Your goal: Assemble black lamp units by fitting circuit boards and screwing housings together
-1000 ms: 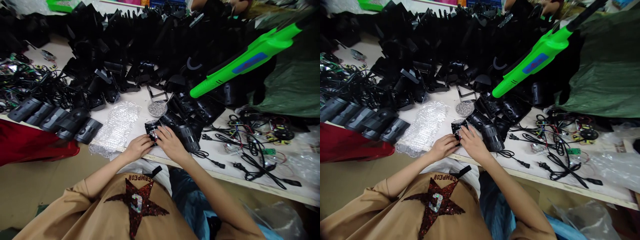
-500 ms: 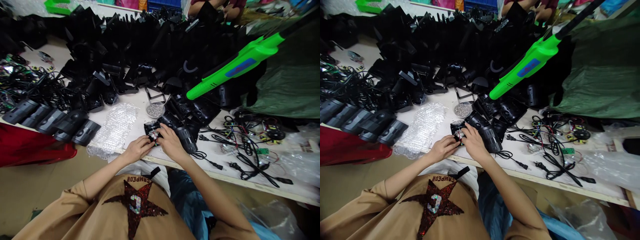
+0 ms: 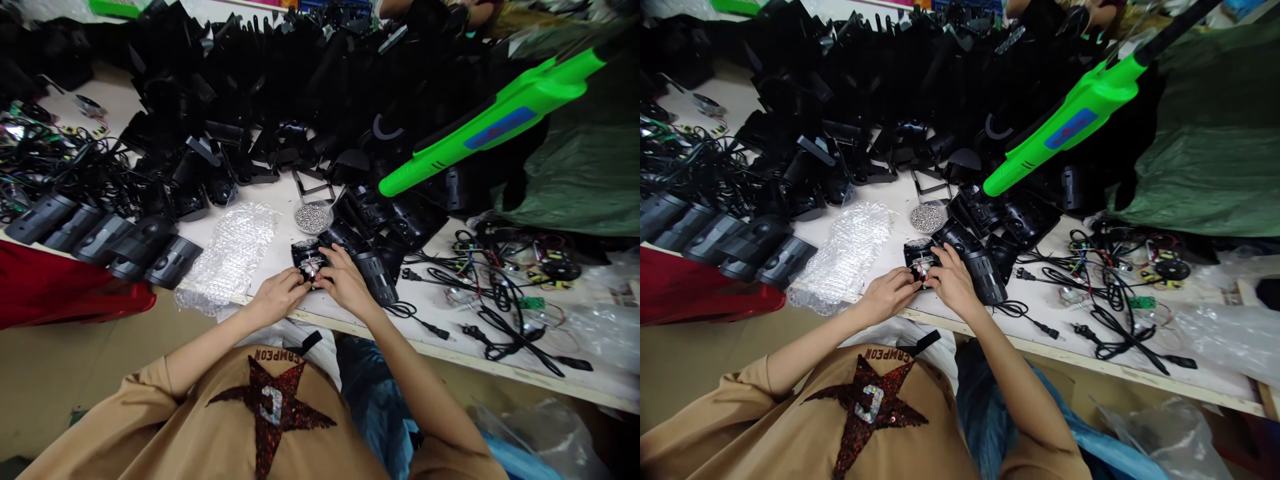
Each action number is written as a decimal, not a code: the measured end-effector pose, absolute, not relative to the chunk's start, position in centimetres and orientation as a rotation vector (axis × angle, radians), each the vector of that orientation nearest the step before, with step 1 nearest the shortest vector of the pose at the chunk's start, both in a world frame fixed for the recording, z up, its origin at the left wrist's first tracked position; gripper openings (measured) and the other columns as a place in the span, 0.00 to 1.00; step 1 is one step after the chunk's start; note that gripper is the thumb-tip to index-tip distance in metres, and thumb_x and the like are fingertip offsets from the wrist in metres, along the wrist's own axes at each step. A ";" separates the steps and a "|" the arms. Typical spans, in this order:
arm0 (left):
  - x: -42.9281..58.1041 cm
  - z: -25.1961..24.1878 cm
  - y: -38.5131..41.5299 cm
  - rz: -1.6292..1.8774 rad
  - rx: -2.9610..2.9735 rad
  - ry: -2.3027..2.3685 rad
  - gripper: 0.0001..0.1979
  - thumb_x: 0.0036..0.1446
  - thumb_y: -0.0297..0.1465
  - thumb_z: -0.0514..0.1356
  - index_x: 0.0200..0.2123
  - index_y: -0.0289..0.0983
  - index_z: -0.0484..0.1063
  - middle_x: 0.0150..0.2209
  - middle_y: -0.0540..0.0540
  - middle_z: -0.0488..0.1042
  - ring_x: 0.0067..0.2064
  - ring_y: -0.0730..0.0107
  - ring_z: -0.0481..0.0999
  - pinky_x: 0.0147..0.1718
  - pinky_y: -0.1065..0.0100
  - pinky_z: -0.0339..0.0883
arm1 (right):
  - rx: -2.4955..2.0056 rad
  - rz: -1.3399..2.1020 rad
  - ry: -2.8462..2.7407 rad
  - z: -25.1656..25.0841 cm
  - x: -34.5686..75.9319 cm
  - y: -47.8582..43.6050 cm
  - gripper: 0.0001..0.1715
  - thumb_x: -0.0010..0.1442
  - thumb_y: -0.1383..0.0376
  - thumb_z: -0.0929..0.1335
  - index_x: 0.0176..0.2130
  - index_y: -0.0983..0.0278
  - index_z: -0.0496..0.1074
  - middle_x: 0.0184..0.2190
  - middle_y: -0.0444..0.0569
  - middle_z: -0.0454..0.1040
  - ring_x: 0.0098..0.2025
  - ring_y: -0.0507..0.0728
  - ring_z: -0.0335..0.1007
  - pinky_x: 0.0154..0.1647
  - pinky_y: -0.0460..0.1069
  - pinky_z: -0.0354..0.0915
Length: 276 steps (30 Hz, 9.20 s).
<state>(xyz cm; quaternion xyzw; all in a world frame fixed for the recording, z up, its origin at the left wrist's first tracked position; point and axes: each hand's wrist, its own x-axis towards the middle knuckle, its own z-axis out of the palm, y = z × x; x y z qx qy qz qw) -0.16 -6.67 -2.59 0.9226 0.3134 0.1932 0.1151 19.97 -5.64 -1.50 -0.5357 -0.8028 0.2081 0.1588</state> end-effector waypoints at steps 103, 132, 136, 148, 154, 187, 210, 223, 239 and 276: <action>1.3 -4.0 -1.0 0.583 2.662 0.701 0.25 0.45 0.50 0.62 0.41 0.37 0.71 0.56 0.33 0.60 0.63 0.44 0.49 0.58 0.41 0.37 | -1.733 0.316 -1.748 -3.6 17.7 -10.3 0.14 0.61 0.62 0.62 0.42 0.65 0.73 0.31 0.50 0.69 0.33 0.53 0.68 0.34 0.48 0.66; 1.4 -4.1 -1.3 0.574 2.597 0.662 0.18 0.49 0.45 0.62 0.37 0.39 0.73 0.58 0.37 0.58 0.64 0.43 0.47 0.58 0.39 0.37 | -1.730 0.168 -1.787 -2.9 18.8 -9.8 0.11 0.63 0.66 0.60 0.37 0.65 0.70 0.31 0.50 0.70 0.35 0.53 0.68 0.37 0.48 0.65; 1.5 -4.1 -1.3 0.570 2.588 0.669 0.17 0.48 0.44 0.63 0.37 0.39 0.73 0.58 0.37 0.58 0.64 0.42 0.47 0.58 0.39 0.36 | -1.739 0.177 -1.837 -2.9 18.8 -9.8 0.11 0.63 0.66 0.60 0.37 0.65 0.70 0.31 0.50 0.71 0.35 0.54 0.69 0.37 0.48 0.65; 1.3 -3.6 -1.4 0.557 2.542 0.673 0.22 0.48 0.46 0.63 0.42 0.38 0.71 0.59 0.36 0.59 0.64 0.43 0.47 0.58 0.39 0.36 | -1.651 0.076 -1.999 -1.6 21.4 -10.0 0.12 0.60 0.67 0.62 0.43 0.61 0.72 0.35 0.50 0.72 0.38 0.55 0.68 0.40 0.51 0.65; 0.8 -3.2 -1.8 0.633 2.452 0.739 0.44 0.44 0.46 0.65 0.61 0.39 0.51 0.62 0.32 0.50 0.65 0.43 0.42 0.58 0.38 0.33 | -2.038 -0.104 -1.915 -1.5 24.6 -7.5 0.37 0.55 0.51 0.65 0.59 0.66 0.56 0.52 0.64 0.62 0.51 0.67 0.62 0.46 0.61 0.64; -0.1 -6.8 -3.6 0.726 1.939 1.027 0.67 0.37 0.49 0.67 0.62 0.37 0.17 0.65 0.30 0.40 0.63 0.42 0.49 0.55 0.48 0.56 | -1.863 0.302 -2.063 0.3 16.8 -6.9 0.43 0.52 0.54 0.66 0.62 0.61 0.50 0.53 0.57 0.64 0.54 0.64 0.62 0.50 0.58 0.65; -0.1 -7.6 -4.2 0.731 2.004 0.964 0.69 0.34 0.51 0.67 0.63 0.35 0.19 0.64 0.29 0.44 0.62 0.44 0.52 0.56 0.50 0.56 | -1.986 0.681 -2.011 0.4 16.6 -8.6 0.53 0.53 0.51 0.66 0.65 0.62 0.34 0.60 0.60 0.55 0.59 0.66 0.56 0.49 0.60 0.64; 0.0 -7.6 -4.5 0.744 2.090 0.962 0.67 0.34 0.49 0.68 0.64 0.36 0.24 0.62 0.28 0.46 0.59 0.42 0.56 0.53 0.49 0.59 | -2.025 0.566 -2.053 0.1 16.1 -8.8 0.51 0.53 0.51 0.65 0.65 0.62 0.36 0.60 0.59 0.56 0.57 0.66 0.60 0.46 0.59 0.67; -0.5 -6.7 -3.4 0.617 1.811 0.932 0.65 0.42 0.43 0.67 0.62 0.39 0.15 0.61 0.32 0.54 0.60 0.49 0.58 0.53 0.54 0.56 | -1.994 0.767 -2.035 0.5 18.2 -8.3 0.50 0.52 0.51 0.66 0.64 0.62 0.39 0.60 0.59 0.56 0.57 0.65 0.60 0.48 0.58 0.64; -0.6 -4.5 0.3 0.352 1.949 0.610 0.39 0.33 0.47 0.69 0.48 0.36 0.64 0.46 0.41 0.72 0.47 0.54 0.70 0.47 0.61 0.61 | -1.749 0.947 -2.194 0.5 21.6 -10.1 0.41 0.55 0.59 0.66 0.63 0.58 0.46 0.62 0.55 0.53 0.63 0.63 0.50 0.60 0.63 0.53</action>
